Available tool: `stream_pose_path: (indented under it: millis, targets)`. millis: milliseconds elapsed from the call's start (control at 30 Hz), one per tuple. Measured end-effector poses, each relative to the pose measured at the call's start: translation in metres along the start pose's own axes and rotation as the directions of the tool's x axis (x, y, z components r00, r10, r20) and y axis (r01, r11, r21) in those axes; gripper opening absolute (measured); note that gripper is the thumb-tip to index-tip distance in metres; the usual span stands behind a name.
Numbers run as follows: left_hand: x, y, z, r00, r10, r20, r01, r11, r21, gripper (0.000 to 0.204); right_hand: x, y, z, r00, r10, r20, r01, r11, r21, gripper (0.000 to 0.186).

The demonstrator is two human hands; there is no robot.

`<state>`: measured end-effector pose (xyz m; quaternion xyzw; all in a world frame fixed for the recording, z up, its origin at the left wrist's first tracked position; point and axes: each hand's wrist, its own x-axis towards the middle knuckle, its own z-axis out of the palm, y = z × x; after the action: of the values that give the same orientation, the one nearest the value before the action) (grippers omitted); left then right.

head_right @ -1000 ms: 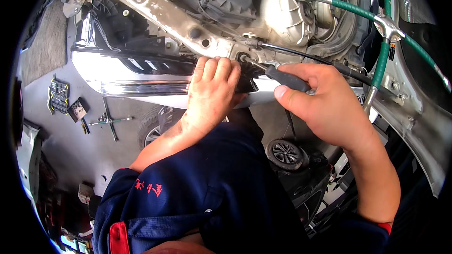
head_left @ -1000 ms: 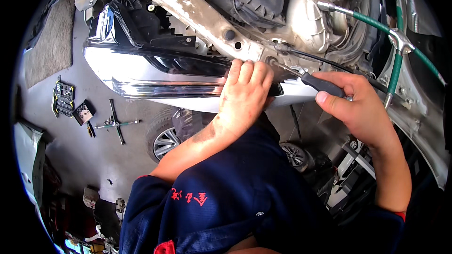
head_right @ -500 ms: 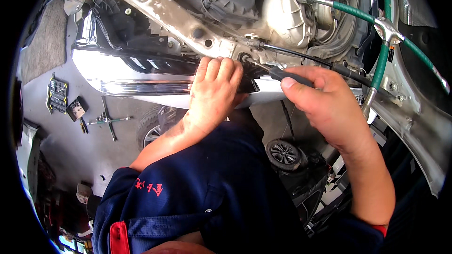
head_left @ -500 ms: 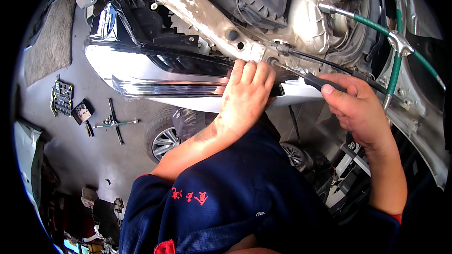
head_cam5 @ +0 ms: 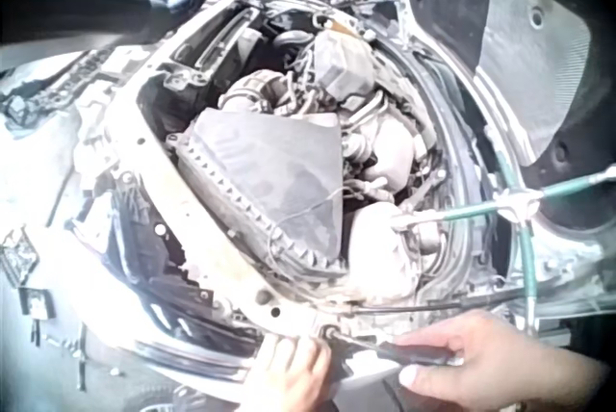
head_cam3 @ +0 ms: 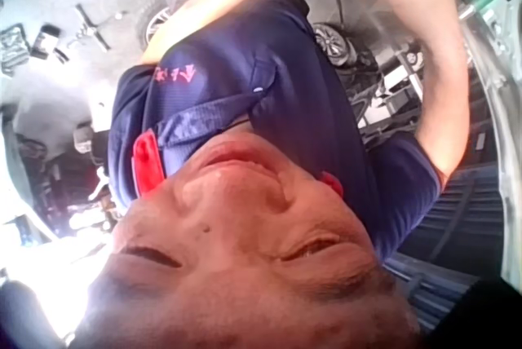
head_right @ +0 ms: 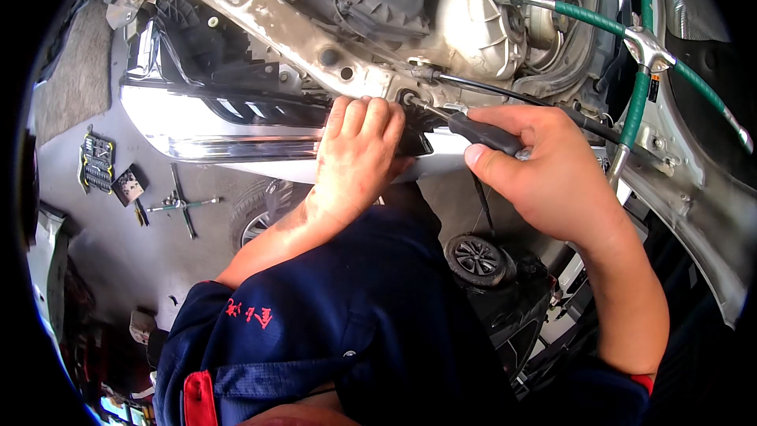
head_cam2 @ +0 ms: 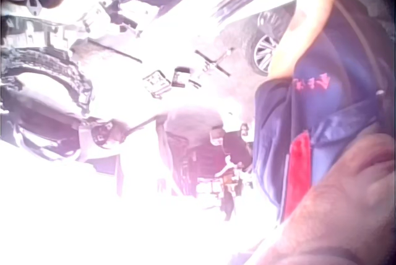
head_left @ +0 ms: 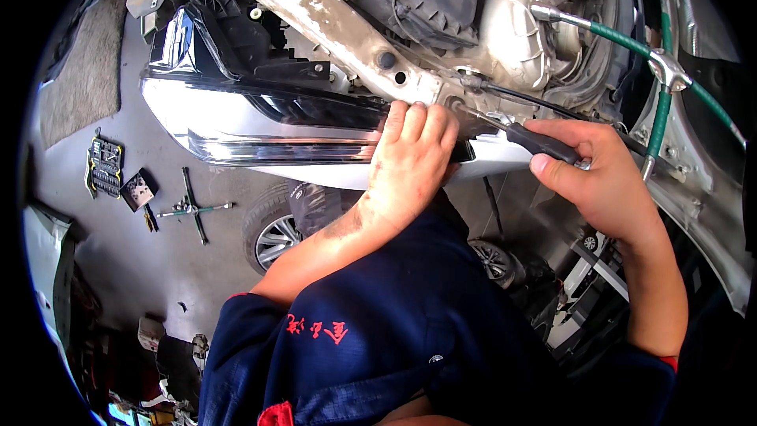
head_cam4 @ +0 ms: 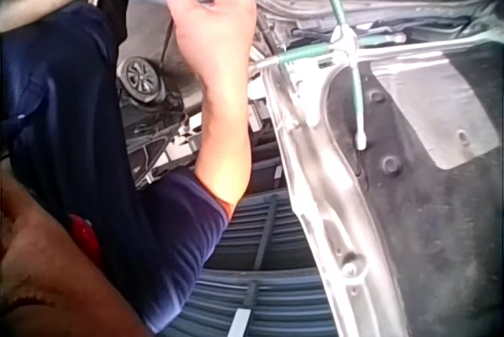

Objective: The person loosens screws near a car headlight using a socket driver, adjusts the headlight and fender by hand, closes the car hood, and presses along the fender and headlight edges to align the panels.

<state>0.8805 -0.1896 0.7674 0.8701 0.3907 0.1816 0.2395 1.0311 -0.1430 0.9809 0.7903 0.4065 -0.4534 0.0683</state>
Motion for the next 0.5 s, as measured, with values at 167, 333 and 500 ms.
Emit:
stream_pose_path:
  millis: [167, 333, 500]
  targets:
    - [0.0028, -0.0007, -0.001, 1.0, -0.004, 0.006, 0.004, 1.0, -0.017, 0.077, 0.0017, 0.0015, -0.0006, 0.997, 0.07, 0.024, -0.073, 0.982, 0.172, 0.045]
    - [0.0028, -0.0018, -0.0017, 1.0, -0.007, 0.015, 0.007, 1.0, -0.006, 0.075, -0.0004, -0.0047, 0.0006, 0.983, 0.18, 0.039, -0.183, 0.935, 0.305, 0.042]
    - [0.0027, 0.001, 0.0029, 1.0, 0.006, -0.024, -0.007, 0.999, -0.036, 0.074, -0.0003, 0.0029, -0.0005, 0.994, 0.037, -0.107, -0.028, 0.996, 0.09, 0.04]
